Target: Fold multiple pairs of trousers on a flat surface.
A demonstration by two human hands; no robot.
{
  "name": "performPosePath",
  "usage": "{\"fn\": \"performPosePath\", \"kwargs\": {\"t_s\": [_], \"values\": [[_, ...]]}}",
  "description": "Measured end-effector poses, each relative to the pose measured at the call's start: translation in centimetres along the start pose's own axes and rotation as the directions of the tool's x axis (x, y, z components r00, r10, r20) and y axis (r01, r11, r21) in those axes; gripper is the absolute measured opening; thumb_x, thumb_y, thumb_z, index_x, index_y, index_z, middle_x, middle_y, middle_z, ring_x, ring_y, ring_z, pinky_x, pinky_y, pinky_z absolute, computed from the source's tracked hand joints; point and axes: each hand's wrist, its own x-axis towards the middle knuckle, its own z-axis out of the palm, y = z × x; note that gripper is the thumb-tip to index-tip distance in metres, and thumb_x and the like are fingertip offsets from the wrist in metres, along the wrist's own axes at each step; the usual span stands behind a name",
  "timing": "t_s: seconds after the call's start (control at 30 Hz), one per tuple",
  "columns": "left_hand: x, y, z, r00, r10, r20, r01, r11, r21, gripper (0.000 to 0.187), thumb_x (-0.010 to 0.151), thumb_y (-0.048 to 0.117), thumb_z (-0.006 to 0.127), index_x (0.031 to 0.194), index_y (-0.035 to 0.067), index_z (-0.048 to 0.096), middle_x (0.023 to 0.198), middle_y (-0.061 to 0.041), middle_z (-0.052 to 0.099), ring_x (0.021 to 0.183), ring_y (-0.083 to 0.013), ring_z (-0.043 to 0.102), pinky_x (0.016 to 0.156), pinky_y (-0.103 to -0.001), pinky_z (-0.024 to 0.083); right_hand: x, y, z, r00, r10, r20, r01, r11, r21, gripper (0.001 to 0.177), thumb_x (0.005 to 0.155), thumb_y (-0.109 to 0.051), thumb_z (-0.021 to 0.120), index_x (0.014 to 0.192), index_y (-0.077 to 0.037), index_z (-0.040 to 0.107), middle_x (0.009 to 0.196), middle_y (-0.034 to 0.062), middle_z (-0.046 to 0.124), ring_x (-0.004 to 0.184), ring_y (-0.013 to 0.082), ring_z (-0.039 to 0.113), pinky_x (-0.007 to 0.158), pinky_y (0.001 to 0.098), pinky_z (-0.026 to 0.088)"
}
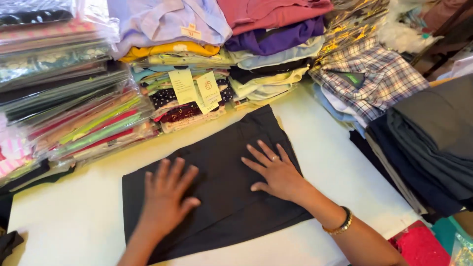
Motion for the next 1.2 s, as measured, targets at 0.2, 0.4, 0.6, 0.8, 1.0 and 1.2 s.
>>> {"fn": "performPosePath", "kwargs": {"t_s": [0.2,0.4,0.6,0.8,1.0,1.2], "values": [[0.1,0.0,2.7,0.948,0.078,0.309,-0.076,0.997,-0.018,0.081,0.088,0.066,0.054,0.16,0.037,0.032,0.17,-0.004,0.017,0.155,-0.0376,0.009,0.109,-0.072,0.01,0.1,1.5,1.8,0.856,0.188,0.482,-0.217,0.976,0.004,0.081,0.088,-0.057,0.067,0.156,-0.026,0.037,0.167,0.0034,0.018,0.155,0.0315,0.008,0.119,0.0636,0.009],[-0.1,0.0,2.3,0.946,0.073,0.317,-0.063,0.997,-0.042,0.08,0.088,0.067,0.053,0.159,0.037,0.033,0.169,-0.005,0.019,0.155,-0.0374,0.009,0.111,-0.071,0.01,-0.1,3.7,1.6,0.961,0.261,0.093,-0.27,0.958,0.1,0.076,0.078,-0.044,0.081,0.143,-0.018,0.051,0.156,0.0231,0.042,0.142,0.0385,0.038,0.115,0.0466,0.037],[-0.2,-0.1,2.6,0.954,0.092,0.286,-0.086,0.996,-0.035,0.079,0.088,0.066,0.053,0.159,0.036,0.034,0.169,-0.006,0.021,0.155,-0.0381,0.011,0.11,-0.071,0.011,0.9,3.2,-0.1,0.768,0.57,0.292,-0.638,0.721,0.27,0.08,0.077,-0.035,0.082,0.148,-0.022,0.045,0.111,0.0148,0.07,0.094,0.0331,0.072,0.085,0.0415,0.057],[-0.6,-0.1,2.5,0.975,0.107,0.195,-0.103,0.994,-0.034,0.077,0.089,0.065,0.052,0.157,0.035,0.035,0.166,-0.006,0.024,0.152,-0.0345,0.014,0.113,-0.07,0.013,-0.6,5.3,2.4,0.827,0.526,0.198,-0.561,0.751,0.348,0.065,0.081,-0.029,0.082,0.14,-0.024,0.054,0.107,0.0193,0.071,0.095,0.0345,0.071,0.083,0.0419,0.057],[-1.3,0.5,2.7,0.985,0.134,0.105,-0.137,0.99,0.019,0.076,0.088,0.067,0.051,0.155,0.036,0.037,0.165,-0.006,0.027,0.154,-0.0361,0.016,0.111,-0.072,0.013,-0.9,4.1,-2.4,0.812,0.518,0.27,-0.58,0.77,0.266,0.046,0.081,-0.026,0.08,0.125,-0.024,0.067,0.105,0.0118,0.078,0.095,0.0311,0.073,0.084,0.0412,0.056],[-1.4,0.7,2.7,0.976,0.092,0.198,-0.099,0.995,0.027,0.077,0.088,0.07,0.049,0.155,0.037,0.034,0.164,-0.004,0.025,0.153,-0.0341,0.014,0.113,-0.072,0.012,-1.5,3.0,-1.9,0.855,0.488,0.175,-0.492,0.87,-0.023,0.052,0.077,-0.028,0.082,0.127,-0.02,0.067,0.118,0.0089,0.071,0.112,0.0347,0.065,0.089,0.0444,0.053]]}}
